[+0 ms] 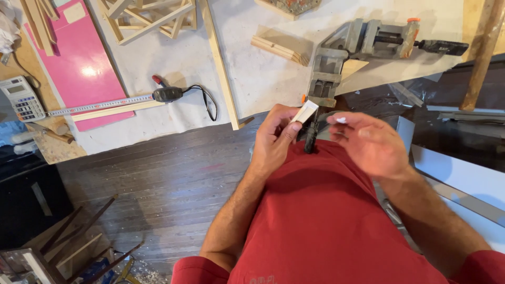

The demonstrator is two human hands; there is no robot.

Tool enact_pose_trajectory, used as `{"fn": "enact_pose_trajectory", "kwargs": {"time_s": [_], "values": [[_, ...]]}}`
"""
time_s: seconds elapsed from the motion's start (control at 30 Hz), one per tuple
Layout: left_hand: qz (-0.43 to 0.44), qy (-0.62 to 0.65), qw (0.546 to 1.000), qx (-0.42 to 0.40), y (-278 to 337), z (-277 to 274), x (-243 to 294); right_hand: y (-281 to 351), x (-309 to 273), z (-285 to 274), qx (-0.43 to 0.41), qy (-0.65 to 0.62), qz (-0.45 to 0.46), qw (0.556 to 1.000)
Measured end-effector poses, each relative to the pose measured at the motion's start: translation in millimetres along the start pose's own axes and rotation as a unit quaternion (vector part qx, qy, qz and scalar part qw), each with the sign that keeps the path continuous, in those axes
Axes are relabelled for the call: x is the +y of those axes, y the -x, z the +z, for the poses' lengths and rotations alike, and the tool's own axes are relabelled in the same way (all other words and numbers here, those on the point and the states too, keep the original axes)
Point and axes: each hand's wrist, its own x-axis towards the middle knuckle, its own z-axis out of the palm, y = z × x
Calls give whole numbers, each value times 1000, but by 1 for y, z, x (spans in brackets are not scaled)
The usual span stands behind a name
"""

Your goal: Assembling a complex wooden structure by fitting pieces into a corner jig and securing them with a clamp and hammer.

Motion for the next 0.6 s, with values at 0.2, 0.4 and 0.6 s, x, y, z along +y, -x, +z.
{"fn": "enact_pose_trajectory", "kwargs": {"time_s": [0.2,0.4,0.6], "values": [[-58,-37,998,9,-7,-6,30,-66,-43,-37,1,197,-31,980],[-106,-43,991,70,1,-8,23,-180,-91,41,-17,599,-39,800],[-130,-49,985,100,4,-4,18,-272,-72,-11,-74,739,-26,669]]}}
